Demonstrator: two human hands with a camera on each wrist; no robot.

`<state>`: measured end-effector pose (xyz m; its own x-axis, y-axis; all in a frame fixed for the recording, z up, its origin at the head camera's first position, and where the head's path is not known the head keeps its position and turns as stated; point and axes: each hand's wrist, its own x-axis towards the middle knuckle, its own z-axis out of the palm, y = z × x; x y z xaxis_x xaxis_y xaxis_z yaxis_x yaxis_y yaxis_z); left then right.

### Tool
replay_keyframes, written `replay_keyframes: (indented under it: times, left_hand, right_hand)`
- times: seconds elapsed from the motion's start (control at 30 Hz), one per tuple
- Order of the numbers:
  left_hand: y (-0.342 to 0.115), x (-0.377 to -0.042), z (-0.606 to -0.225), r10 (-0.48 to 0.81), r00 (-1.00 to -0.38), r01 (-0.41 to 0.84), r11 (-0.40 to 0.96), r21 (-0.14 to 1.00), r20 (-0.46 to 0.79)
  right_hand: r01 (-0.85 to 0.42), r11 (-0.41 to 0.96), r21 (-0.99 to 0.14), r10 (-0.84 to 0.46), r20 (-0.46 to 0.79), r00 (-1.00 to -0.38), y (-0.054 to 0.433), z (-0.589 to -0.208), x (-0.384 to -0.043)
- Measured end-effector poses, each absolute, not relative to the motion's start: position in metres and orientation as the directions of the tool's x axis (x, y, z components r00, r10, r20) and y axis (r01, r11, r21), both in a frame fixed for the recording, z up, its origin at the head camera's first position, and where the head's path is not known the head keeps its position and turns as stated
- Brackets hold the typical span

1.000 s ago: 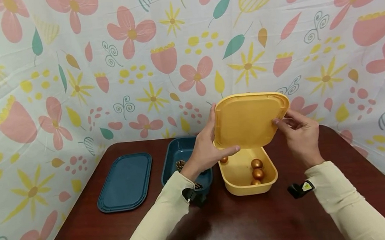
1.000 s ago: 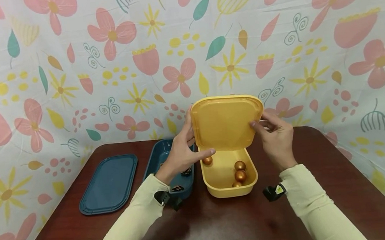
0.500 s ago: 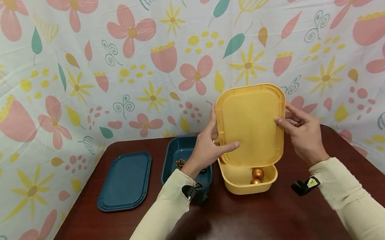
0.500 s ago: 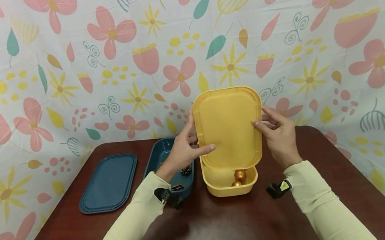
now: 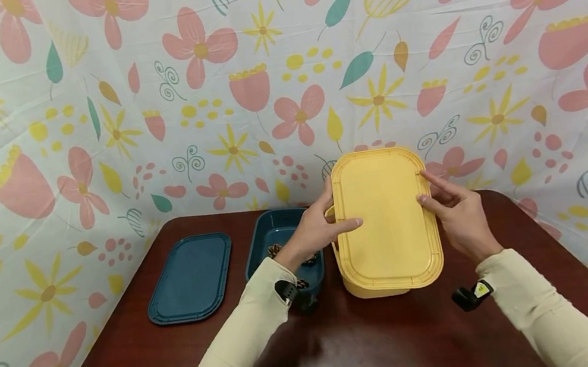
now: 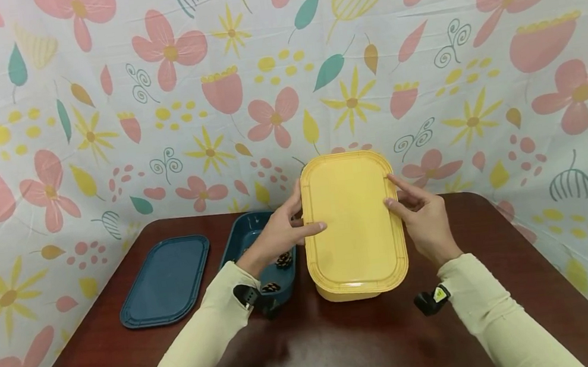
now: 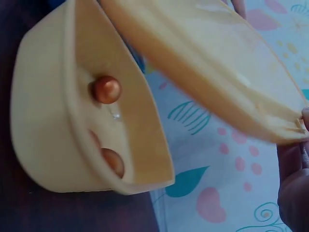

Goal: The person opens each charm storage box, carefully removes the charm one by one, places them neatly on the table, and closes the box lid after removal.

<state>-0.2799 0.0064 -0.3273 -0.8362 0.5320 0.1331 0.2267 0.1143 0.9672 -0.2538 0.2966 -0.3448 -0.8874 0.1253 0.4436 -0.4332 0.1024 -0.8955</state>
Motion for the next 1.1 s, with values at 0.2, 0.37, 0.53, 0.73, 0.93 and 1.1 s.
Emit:
replay_keyframes:
  times: [0.2, 0.37, 0.53, 0.73, 0.93, 1.1]
  left_hand:
    - [0.006, -0.283, -0.33, 0.531, -0.847, 0.15, 0.167, 0.974, 0.039]
    - [0.003, -0.284, -0.336, 0.554, -0.833, 0.13, 0.188, 0.974, 0.005]
    - [-0.013, -0.283, -0.337, 0.547, -0.837, 0.165, 0.219, 0.962, 0.019]
    - [-0.052, -0.282, -0.332, 0.511, -0.858, 0.209, 0.278, 0.938, 0.04]
    - [-0.103, -0.282, -0.334, 0.467, -0.881, 0.265, 0.354, 0.897, 0.076]
    - [-0.139, -0.277, -0.339, 0.411, -0.904, 0.28, 0.365, 0.888, 0.116]
  right_hand:
    - [-0.346, 0.008, -0.938, 0.044, 0.346, -0.937, 0.3, -0.354, -0.249]
    - [-0.277, -0.175, -0.945, -0.036, 0.287, -0.957, 0.305, -0.358, -0.245]
    - [-0.246, -0.263, -0.933, -0.085, 0.276, -0.957, 0.319, -0.357, -0.244]
    - [-0.228, -0.308, -0.924, -0.102, 0.27, -0.957, 0.35, -0.353, -0.247]
    - [-0.201, -0.212, -0.956, -0.063, 0.219, -0.974, 0.394, -0.355, -0.252]
    - [-0.154, -0.152, -0.976, -0.07, 0.166, -0.984, 0.443, -0.367, -0.244]
